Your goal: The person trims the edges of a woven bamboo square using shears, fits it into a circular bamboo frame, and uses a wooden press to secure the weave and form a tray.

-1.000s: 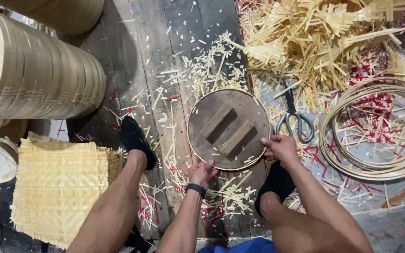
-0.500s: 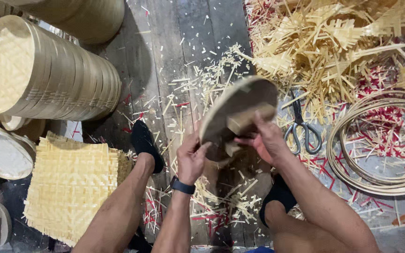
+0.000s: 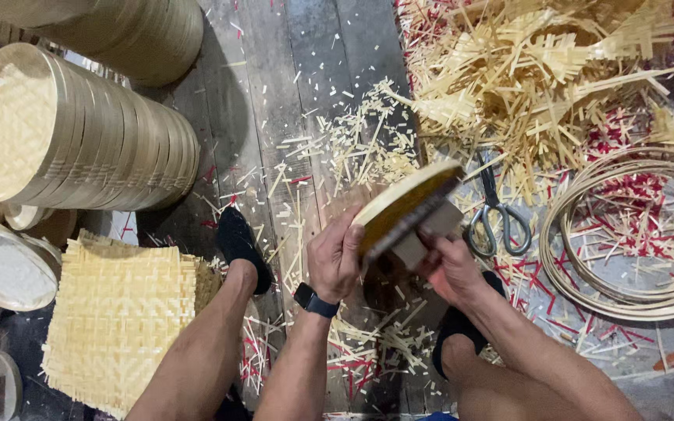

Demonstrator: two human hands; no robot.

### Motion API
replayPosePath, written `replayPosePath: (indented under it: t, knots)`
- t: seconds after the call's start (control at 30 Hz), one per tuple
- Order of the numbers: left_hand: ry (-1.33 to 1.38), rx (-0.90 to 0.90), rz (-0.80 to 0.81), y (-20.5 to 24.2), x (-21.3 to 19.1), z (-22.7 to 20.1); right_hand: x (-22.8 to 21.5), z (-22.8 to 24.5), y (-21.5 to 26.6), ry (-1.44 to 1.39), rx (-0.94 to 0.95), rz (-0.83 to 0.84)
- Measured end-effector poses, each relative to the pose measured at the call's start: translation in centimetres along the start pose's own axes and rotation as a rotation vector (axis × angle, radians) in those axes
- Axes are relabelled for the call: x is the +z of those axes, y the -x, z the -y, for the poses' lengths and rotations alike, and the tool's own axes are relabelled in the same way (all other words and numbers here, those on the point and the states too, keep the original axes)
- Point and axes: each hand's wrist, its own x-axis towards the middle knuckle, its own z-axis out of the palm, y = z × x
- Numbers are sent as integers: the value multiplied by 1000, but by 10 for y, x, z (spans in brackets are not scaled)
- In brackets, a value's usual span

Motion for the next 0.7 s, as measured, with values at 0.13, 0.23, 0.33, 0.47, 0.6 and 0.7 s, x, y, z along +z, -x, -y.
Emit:
replayPosePath:
  t: [0.13, 0.23, 0.33, 0.47, 0.6, 0.7]
  knots:
    - [-30, -185, -70, -5, -5, 28, -87, -8, 25, -65, 70, -32]
    - [-84, -467, -192, -12, -26, 60, -169, -25, 42, -28, 151, -136]
    - [-128, -409, -361, -17, -67, 86, -230, -53, 35, -45, 185, -137]
    - [29, -550, -422, -19, -113, 101, -225, -101, -7, -35, 312, -146]
    - [286, -704, -443, -14, -120, 135, -138, -111, -38, 163, 93, 202]
    - [266, -819, -382, -9, -110, 171, -89, -65, -11, -154, 204, 64]
